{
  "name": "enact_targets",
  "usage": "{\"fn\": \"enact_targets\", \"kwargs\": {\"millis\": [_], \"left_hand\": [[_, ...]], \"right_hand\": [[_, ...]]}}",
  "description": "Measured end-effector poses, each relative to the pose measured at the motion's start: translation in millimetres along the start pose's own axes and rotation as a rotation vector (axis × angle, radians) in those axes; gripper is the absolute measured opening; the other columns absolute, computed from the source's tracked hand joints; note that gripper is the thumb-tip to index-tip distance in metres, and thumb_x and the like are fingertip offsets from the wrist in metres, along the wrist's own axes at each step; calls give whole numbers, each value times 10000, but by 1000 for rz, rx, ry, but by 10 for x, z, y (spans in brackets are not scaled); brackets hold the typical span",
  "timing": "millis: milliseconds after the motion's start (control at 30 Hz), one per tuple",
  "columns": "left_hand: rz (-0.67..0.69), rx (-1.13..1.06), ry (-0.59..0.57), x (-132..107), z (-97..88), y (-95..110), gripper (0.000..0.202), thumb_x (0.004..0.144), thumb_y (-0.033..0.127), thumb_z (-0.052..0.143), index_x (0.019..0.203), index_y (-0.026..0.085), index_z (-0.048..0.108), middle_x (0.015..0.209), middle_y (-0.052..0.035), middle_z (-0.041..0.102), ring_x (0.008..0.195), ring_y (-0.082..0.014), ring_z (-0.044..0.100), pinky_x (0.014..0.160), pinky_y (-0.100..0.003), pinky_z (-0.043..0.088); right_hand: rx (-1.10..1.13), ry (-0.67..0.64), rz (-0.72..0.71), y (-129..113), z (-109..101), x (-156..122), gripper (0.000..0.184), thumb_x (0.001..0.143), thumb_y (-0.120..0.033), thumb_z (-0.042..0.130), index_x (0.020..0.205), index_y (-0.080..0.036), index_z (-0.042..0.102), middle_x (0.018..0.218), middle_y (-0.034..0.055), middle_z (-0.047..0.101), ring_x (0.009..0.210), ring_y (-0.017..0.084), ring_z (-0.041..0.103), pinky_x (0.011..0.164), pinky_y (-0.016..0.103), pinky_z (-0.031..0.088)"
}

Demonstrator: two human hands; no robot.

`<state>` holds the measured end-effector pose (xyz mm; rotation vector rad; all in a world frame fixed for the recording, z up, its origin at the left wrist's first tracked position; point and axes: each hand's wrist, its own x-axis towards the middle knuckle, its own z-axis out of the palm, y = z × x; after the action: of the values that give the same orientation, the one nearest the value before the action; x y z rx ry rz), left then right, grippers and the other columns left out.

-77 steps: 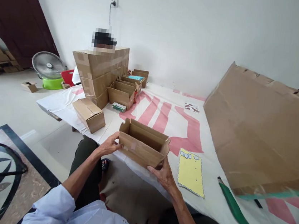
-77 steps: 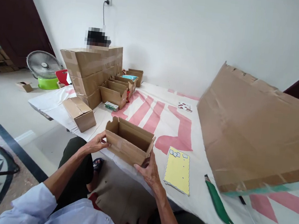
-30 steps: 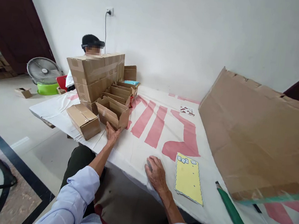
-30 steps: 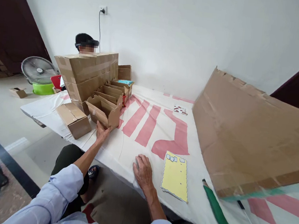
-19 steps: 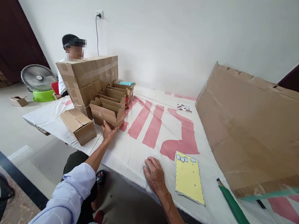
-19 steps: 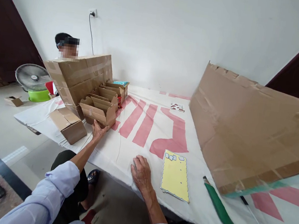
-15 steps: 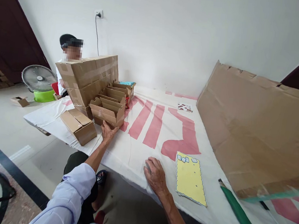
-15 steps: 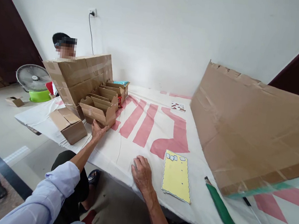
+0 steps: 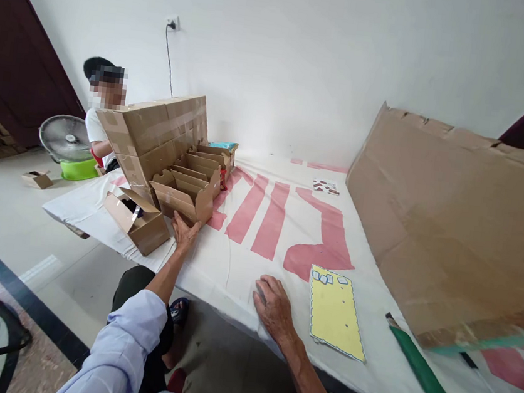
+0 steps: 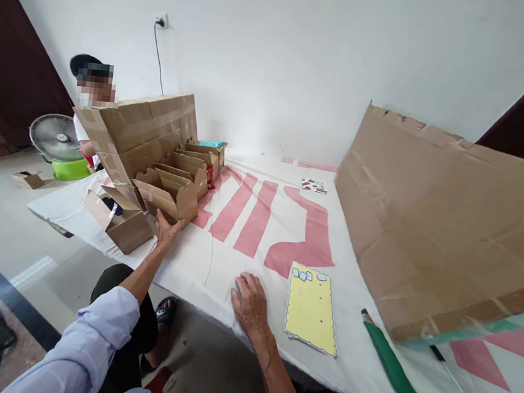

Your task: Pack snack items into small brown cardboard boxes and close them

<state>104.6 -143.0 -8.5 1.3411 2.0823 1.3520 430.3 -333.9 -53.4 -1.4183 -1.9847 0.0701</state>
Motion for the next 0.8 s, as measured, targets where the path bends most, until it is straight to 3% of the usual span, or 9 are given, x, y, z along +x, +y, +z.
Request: {"fn": "enact_targets", "kwargs": {"millis": [333,800], "left_hand": [[144,22,-58,210,-89,-174,1184,773,429,885,1731,140,253,1681,-294,436,1629,-449,392,1286,-595,412],[135,29,-39,449,128,-93,1104,758,389,948,1626,152,308,1591,-264,490,1568,-420,464,1288,-553,418]], "right_hand": [[-15,13,6,3,47,-9,237,959,-150,605,1118,-252,749,1217,116,738,1112,309,661,965,438,560],[-23,-8,26,-25,22,-20,251,978,-167,580,1145,-236,754,1234,132,737,1098,314,664,960,455,559]]}}
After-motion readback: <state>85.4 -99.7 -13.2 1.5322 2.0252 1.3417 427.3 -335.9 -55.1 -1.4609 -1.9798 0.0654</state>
